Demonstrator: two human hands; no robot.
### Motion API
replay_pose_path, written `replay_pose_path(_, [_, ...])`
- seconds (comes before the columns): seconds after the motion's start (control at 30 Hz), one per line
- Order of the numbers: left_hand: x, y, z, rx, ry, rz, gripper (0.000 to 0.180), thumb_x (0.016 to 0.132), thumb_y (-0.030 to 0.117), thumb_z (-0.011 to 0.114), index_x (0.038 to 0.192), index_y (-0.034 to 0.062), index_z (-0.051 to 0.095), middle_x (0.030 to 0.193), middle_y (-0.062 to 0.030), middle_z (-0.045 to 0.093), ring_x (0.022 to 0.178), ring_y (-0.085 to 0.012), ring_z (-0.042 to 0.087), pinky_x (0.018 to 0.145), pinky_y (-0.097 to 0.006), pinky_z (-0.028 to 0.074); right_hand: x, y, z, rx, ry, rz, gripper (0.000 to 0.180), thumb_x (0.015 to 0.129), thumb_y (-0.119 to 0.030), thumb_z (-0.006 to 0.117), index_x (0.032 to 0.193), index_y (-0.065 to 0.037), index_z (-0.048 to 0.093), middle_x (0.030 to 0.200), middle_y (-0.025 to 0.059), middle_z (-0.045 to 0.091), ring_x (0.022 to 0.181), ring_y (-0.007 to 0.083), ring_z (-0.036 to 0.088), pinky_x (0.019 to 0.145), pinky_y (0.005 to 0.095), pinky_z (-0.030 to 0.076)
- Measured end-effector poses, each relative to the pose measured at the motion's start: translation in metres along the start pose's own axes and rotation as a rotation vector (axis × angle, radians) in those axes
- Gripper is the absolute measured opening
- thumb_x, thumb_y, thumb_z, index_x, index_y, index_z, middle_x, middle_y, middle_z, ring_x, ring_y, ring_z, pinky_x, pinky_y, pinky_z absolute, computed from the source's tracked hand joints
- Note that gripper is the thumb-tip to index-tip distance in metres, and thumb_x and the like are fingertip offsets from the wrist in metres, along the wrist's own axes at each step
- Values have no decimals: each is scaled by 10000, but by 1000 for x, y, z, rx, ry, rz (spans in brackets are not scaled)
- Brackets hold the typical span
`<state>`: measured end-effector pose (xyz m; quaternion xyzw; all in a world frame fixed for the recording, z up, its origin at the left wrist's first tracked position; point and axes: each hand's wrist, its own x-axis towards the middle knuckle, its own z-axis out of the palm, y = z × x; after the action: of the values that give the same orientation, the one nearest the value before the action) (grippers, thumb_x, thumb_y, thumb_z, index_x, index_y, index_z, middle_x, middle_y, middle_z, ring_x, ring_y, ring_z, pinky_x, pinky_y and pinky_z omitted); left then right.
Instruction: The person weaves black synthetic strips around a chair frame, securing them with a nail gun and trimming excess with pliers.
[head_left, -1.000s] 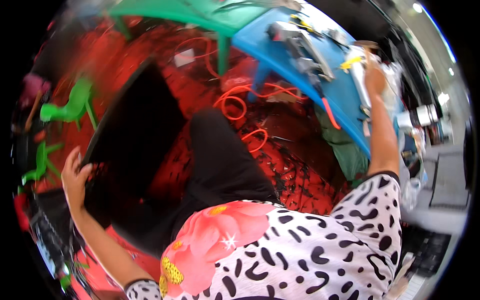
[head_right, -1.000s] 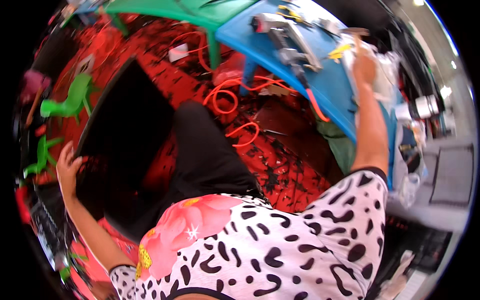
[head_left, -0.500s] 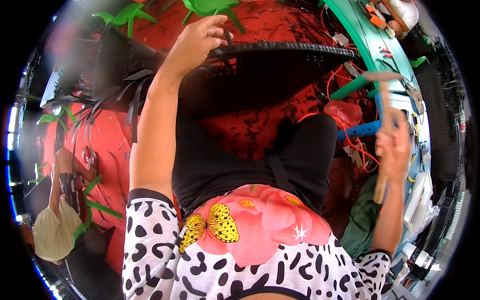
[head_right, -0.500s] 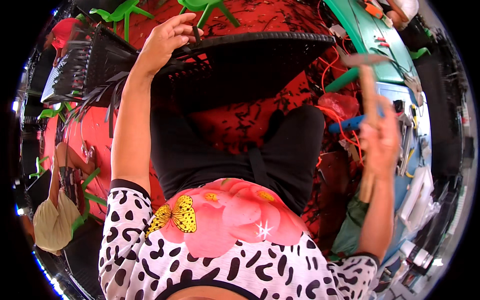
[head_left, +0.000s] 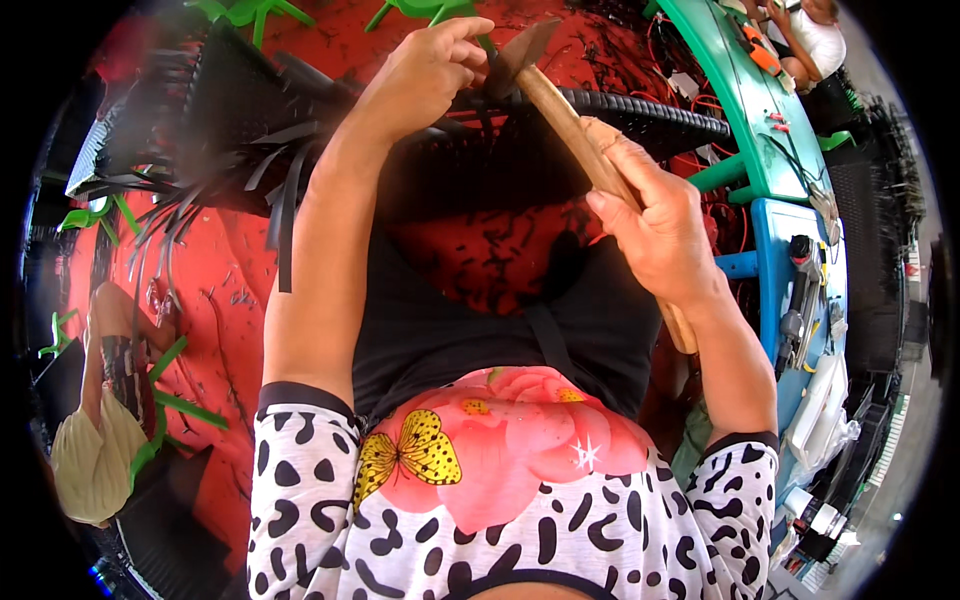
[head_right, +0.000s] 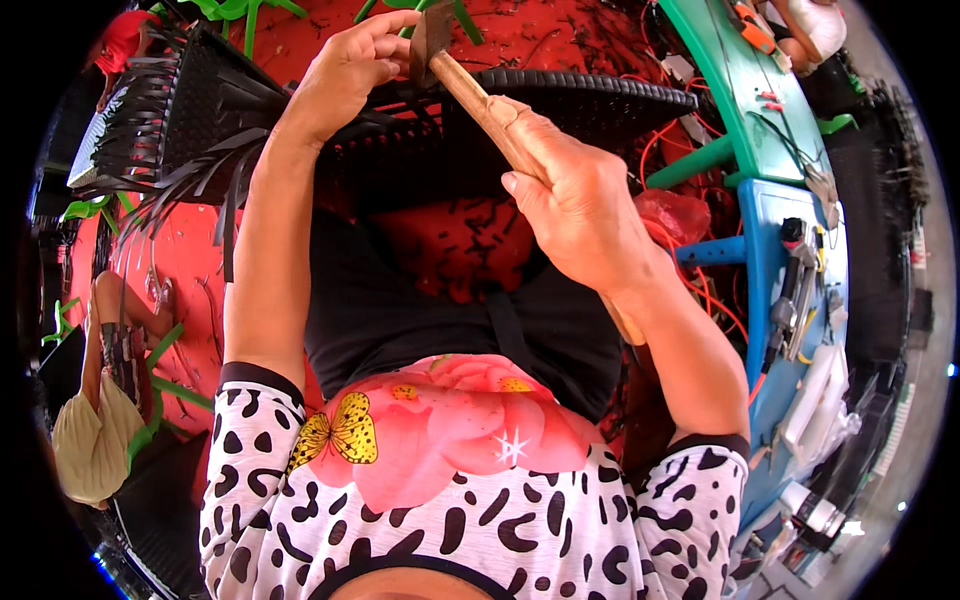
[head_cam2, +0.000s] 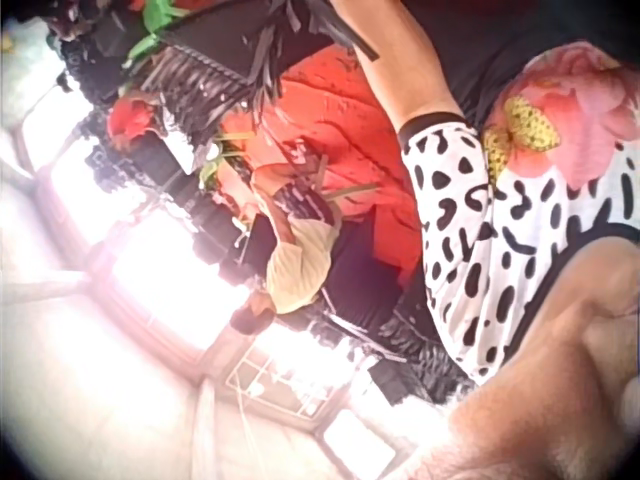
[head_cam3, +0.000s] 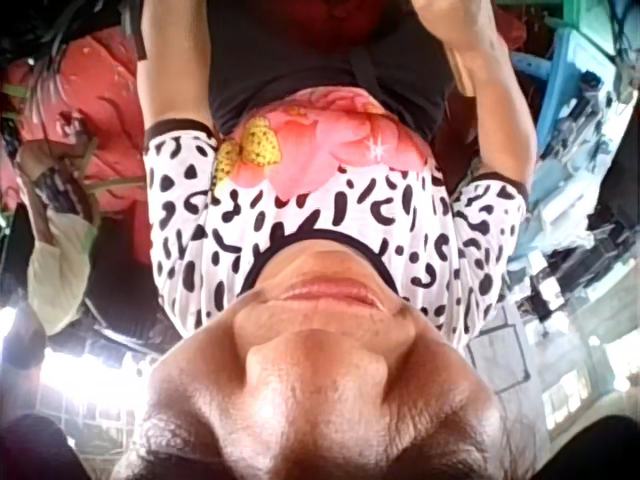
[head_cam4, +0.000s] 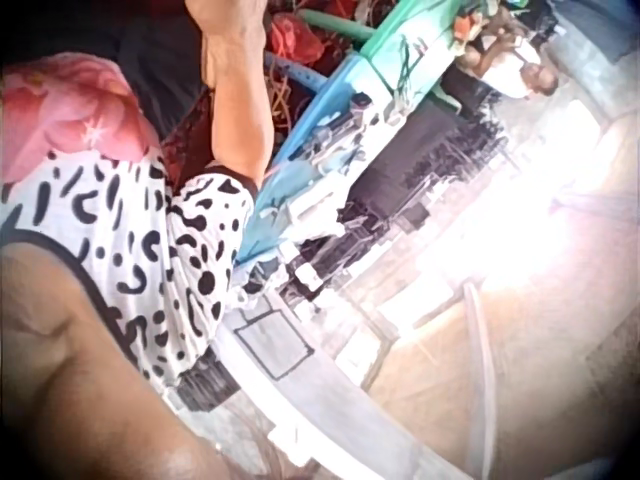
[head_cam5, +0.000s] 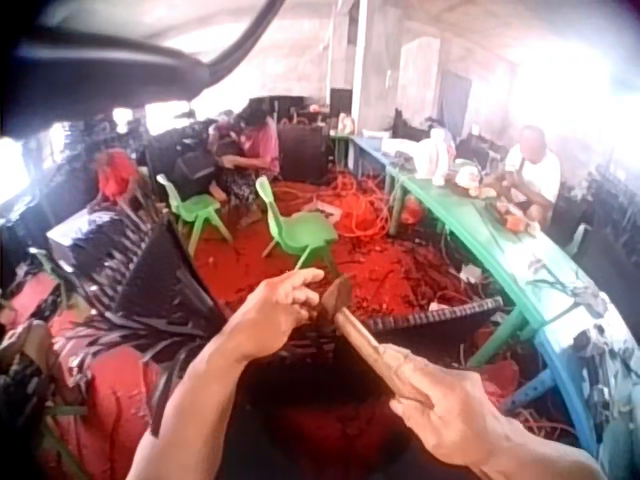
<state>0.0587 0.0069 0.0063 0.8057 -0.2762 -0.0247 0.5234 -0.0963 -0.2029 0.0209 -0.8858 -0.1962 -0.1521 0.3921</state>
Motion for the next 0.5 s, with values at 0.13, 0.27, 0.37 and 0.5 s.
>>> replay_pose_path(0.13, [-2,-9,-7,-283,-73,-70,511,723,8,593,1230,-42,544,924,-151,679,826,-219,649,737,-320,504,-8,-14,-14,350,42,304,515,887,-53,572,1376,2,418,838,15,572,605,34,469,525,176,394])
replay_pose_path(0.27, [5,0,-5,-162,-153,23,542,821,20,561,1344,-48,436,1021,-106,664,921,-155,617,830,-267,472,-49,14,-38,373,285,271,518,877,-36,585,1367,-15,419,806,10,561,584,44,492,503,181,410])
replay_pose_path(0.37, [14,0,3,135,-126,184,469,857,61,554,1312,-33,491,1102,-91,672,1008,-127,616,893,-247,459,-105,34,-62,204,412,440,497,875,-56,602,1344,-30,441,831,12,565,588,40,500,508,180,426])
replay_pose_path(0.5, [5,-26,-27,-56,-107,32,380,874,156,548,1208,-19,599,1191,-92,638,1130,-180,574,996,-279,398,-197,68,-82,-44,578,602,524,828,-34,655,1319,-48,475,871,43,605,690,103,560,634,253,475])
